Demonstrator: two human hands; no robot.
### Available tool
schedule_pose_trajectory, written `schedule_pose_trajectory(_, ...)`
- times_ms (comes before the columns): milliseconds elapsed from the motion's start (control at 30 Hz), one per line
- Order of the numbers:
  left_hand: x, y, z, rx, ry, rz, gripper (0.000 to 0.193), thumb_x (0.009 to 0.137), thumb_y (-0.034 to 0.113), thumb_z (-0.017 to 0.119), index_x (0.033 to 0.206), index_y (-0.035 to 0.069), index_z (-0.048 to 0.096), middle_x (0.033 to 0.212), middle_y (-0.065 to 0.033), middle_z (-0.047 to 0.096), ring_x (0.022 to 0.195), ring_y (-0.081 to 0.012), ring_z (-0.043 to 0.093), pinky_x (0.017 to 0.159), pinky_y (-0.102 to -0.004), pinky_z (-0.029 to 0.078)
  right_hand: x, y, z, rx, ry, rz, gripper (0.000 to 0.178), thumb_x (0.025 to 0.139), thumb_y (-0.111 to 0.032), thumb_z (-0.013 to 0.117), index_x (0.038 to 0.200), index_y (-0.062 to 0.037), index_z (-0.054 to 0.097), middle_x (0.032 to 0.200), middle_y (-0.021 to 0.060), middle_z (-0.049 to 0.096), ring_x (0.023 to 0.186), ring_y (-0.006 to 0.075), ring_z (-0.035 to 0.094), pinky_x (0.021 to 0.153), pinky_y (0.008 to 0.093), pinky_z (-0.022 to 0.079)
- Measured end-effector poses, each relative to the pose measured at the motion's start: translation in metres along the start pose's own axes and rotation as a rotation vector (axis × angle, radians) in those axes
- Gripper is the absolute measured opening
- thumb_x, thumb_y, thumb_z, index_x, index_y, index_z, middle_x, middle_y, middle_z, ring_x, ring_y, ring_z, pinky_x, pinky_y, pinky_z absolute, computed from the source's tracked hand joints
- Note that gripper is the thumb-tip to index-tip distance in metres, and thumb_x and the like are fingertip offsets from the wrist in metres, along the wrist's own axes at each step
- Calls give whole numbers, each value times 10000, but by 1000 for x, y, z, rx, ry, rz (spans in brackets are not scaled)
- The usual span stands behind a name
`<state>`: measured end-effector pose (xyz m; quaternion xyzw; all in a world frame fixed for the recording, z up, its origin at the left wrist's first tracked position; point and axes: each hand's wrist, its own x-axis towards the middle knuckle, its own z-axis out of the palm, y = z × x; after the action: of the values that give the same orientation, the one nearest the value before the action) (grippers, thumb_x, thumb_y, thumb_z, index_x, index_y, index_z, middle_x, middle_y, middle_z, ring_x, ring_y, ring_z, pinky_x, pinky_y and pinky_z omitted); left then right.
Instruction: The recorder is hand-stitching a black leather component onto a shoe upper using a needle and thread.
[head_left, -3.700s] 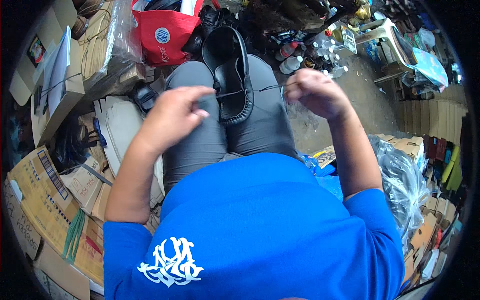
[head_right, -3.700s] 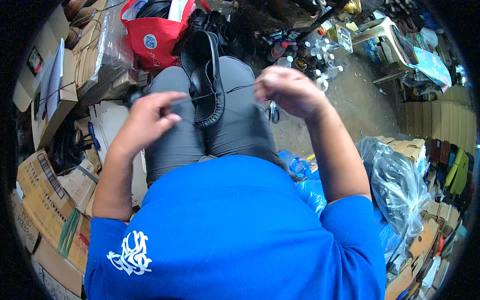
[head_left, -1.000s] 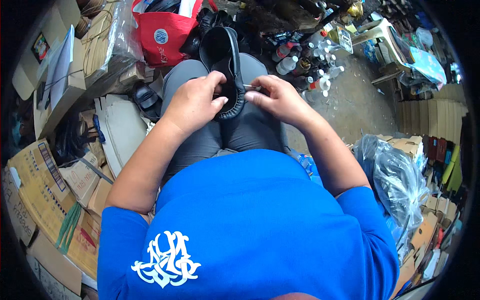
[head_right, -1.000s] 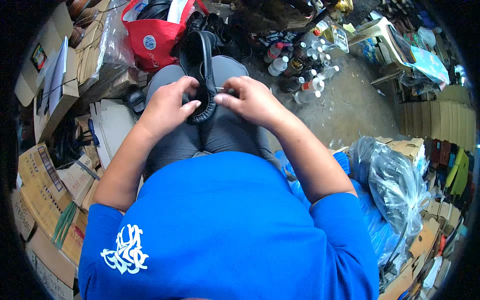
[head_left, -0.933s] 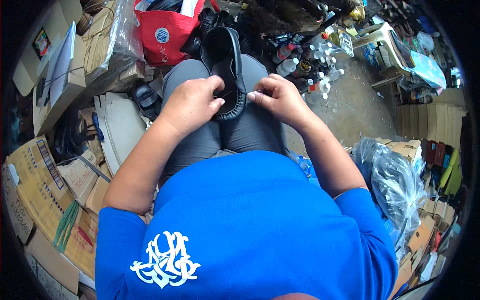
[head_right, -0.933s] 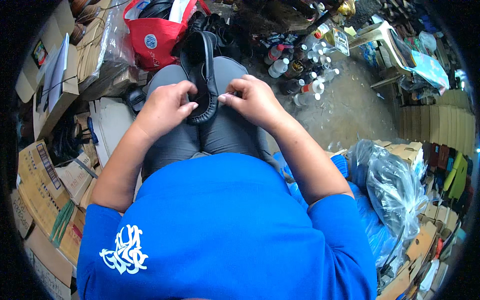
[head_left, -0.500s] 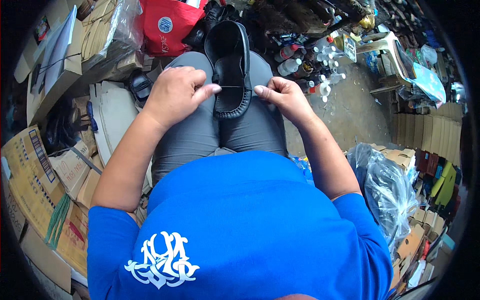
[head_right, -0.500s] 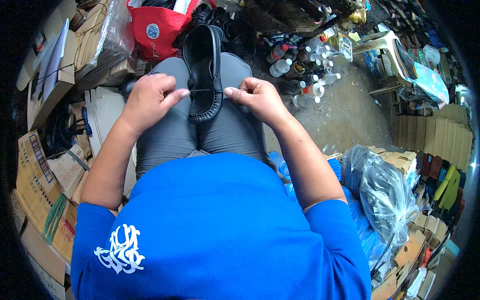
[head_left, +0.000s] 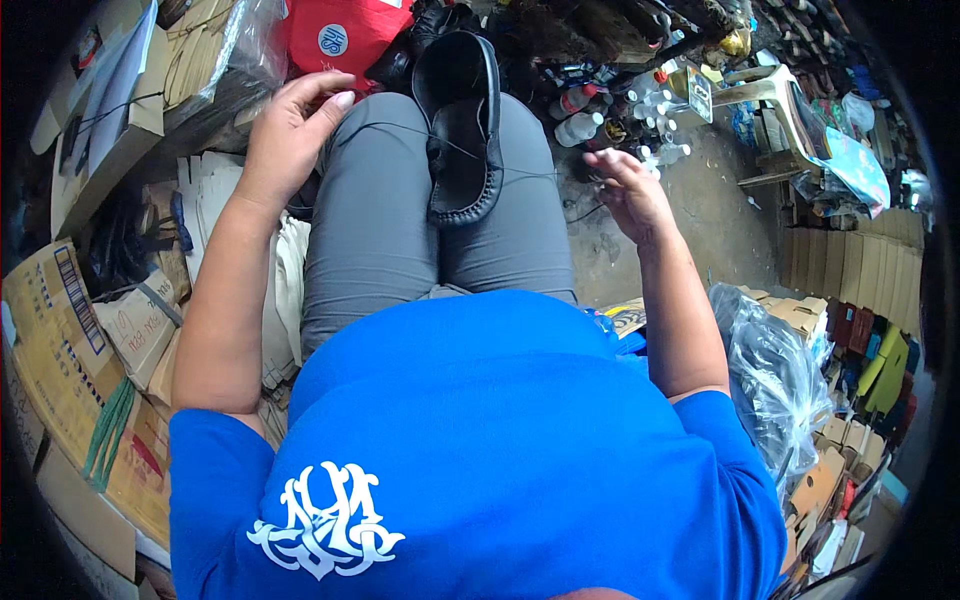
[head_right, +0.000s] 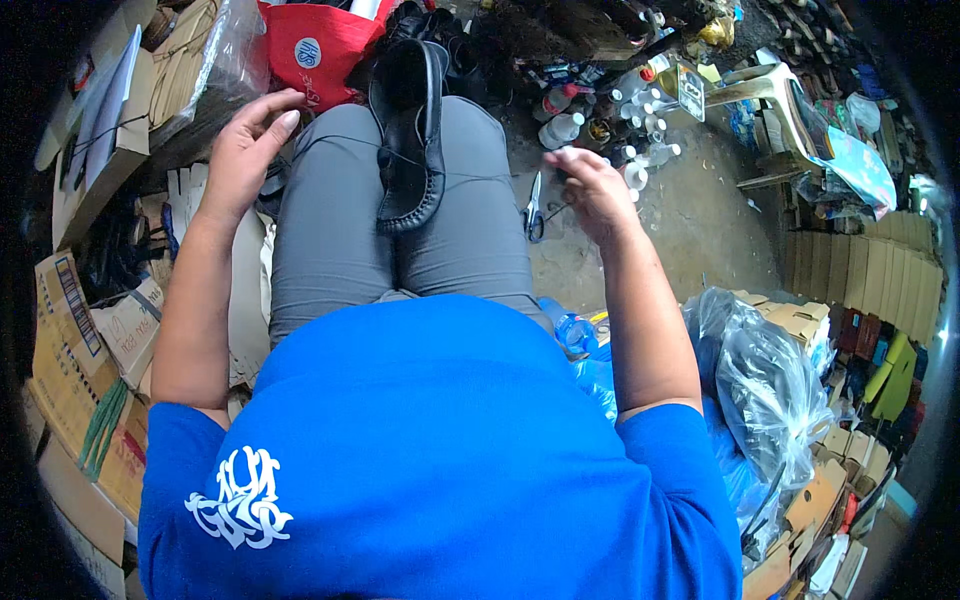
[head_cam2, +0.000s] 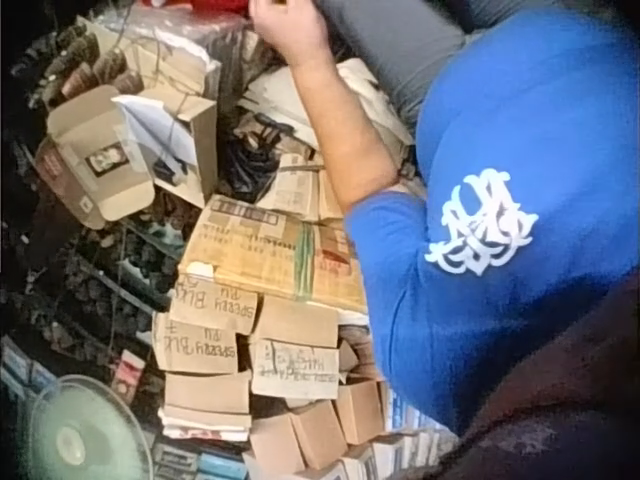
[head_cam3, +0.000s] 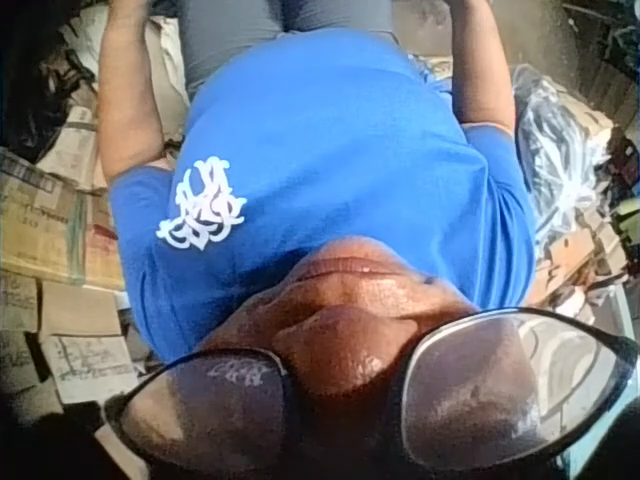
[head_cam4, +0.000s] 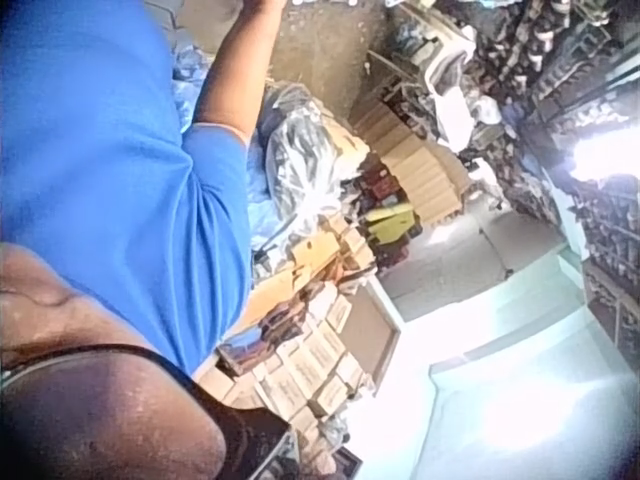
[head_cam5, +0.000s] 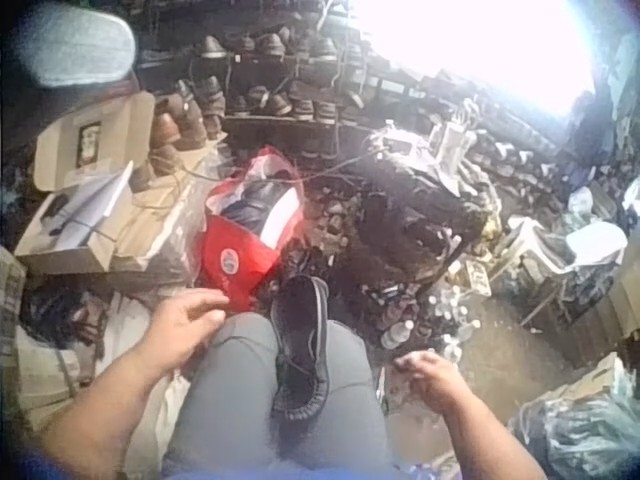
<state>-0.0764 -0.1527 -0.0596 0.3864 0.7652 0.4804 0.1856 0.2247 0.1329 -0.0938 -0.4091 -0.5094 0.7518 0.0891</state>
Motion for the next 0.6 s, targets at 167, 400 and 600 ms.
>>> schedule_pose_trajectory(167, -2, 32, 23, 435, 150, 390, 342, 800, 149, 676, 1141, 151, 654, 1277, -70, 573, 1111, -295, 585, 945, -372, 470, -3, 6, -9, 188, 62, 15, 253, 941, -210, 566, 1144, -82, 646, 772, -52, 495, 604, 61, 385, 577, 220, 354)
schedule_pose_trajectory(400, 14, 34, 28, 353, 133, 31, 311, 863, 142, 581, 1170, 163, 627, 947, -178, 668, 863, -356, 646, 805, -438, 510, -21, -32, 78, -582, -231, -344, 255, 973, -140, 514, 1185, -64, 634, 776, -47, 528, 731, 50, 467, 703, 212, 415)
schedule_pose_trajectory(600, 12, 22, -6, 890, 59, -91, 352, 884, 138, 576, 1233, 174, 606, 1013, -143, 686, 897, -268, 680, 785, -350, 524, -26, -32, 94, -677, -189, -571, 200, 918, -96, 568, 1104, -88, 639, 756, 3, 561, 688, 82, 515, 667, 235, 452)
